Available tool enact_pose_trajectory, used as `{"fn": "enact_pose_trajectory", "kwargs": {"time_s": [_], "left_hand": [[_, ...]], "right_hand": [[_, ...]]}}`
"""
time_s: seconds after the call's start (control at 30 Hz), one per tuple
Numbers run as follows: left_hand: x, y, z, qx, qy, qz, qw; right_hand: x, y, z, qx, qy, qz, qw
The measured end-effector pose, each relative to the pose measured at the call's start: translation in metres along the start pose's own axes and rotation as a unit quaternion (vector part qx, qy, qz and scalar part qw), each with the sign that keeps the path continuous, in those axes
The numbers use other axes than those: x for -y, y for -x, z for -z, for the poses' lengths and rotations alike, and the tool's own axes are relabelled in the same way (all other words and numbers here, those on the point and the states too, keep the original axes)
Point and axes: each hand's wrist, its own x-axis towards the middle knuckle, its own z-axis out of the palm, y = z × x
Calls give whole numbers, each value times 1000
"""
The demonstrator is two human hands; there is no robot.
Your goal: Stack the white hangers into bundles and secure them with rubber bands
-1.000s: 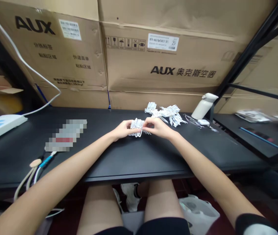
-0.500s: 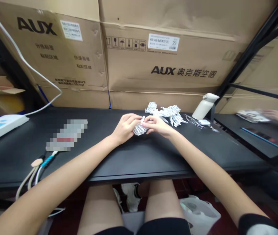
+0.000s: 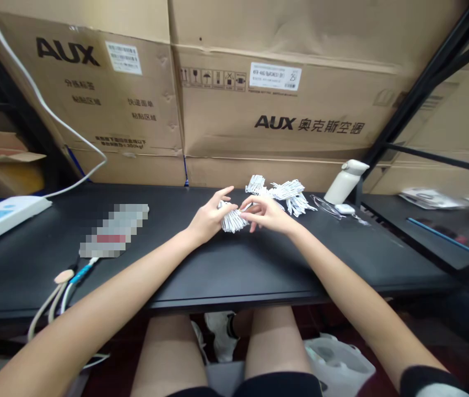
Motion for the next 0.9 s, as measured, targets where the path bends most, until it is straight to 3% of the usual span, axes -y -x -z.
{"fn": "enact_pose_trajectory", "kwargs": {"time_s": [0.17,0.33,0.5,0.7,0.9], "left_hand": [[3,2,-3,52,-17,-22,998],[3,4,-5,75,-35,-50,995],[2,3,-3,61,-17,-44,997],[-1,4,-4,88,-12,-51,995],[-1,3,-5,50,-2,-44,998]], "right_hand": [[-2,2,-1,-62,173,96,978],[0,1,-5,-20,164,107,981],[4,3,-6,-22,197,150,969],[2,5,-5,1,222,166,961],[-2,3,-6,-24,232,163,958]]}}
